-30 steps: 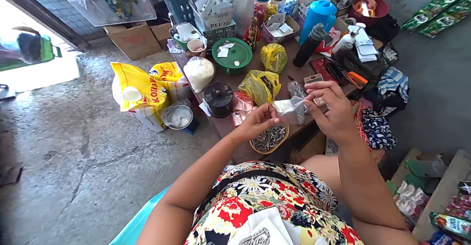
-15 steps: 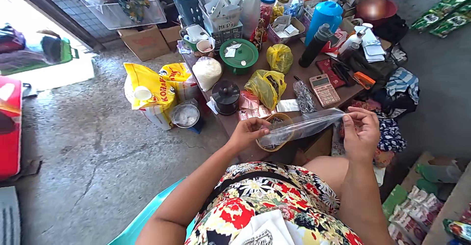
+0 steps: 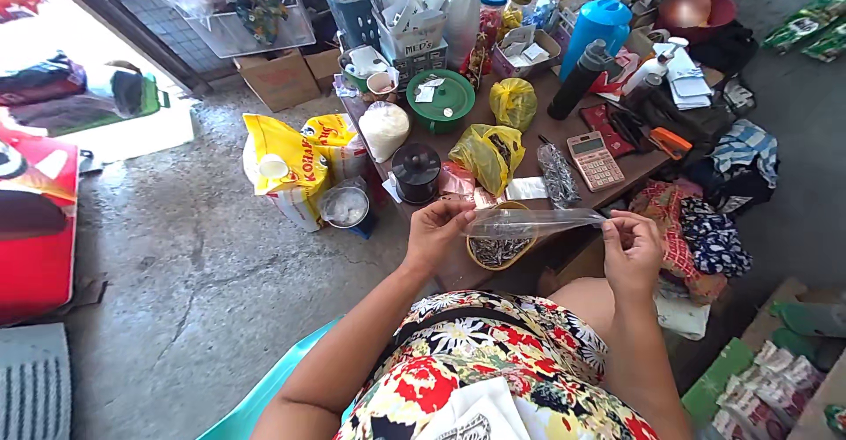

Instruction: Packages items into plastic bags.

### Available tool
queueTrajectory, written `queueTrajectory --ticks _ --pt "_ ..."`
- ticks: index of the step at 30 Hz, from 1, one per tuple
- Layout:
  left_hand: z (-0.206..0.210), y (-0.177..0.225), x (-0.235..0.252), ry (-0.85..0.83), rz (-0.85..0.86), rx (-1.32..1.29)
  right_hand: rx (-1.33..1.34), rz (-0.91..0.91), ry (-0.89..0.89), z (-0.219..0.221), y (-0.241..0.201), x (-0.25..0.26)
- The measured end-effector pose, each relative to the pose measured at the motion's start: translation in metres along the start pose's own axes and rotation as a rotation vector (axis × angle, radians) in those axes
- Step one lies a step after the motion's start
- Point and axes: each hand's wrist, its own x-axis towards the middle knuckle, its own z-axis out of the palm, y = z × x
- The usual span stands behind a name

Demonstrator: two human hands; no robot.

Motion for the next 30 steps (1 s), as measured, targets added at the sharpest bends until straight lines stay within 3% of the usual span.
queueTrajectory --ticks 5,8,10,12,24,30 --pt "-0.009 -0.006 -0.009 -0.022 0.025 0.052 -0.036 0.001 -0.128 0.016 -0.029 -0.024" --pt "-0.002 -0.011 -0.019 -0.015 -0.012 0.039 0.340 -0.087 -0.330 0.040 -0.072 -0.045" --pt "0.006 -0.011 -0.023 -0.027 -0.045 0.020 0.591 -0.044 -0.533 0.056 -0.097 -0.050" --pt "0.012 -0.008 -0.026 -0.040 -0.065 -0.012 0.723 0.064 -0.599 0.071 -0.109 -0.050" --pt "0.006 -0.015 -0.028 -0.023 -0.158 -0.259 0.975 0.397 -0.567 0.091 -0.111 -0.053" --pt "-0.004 -0.018 -0.031 -0.095 -0.060 0.078 1.322 0.821 -0.453 0.090 -0.104 -0.046"
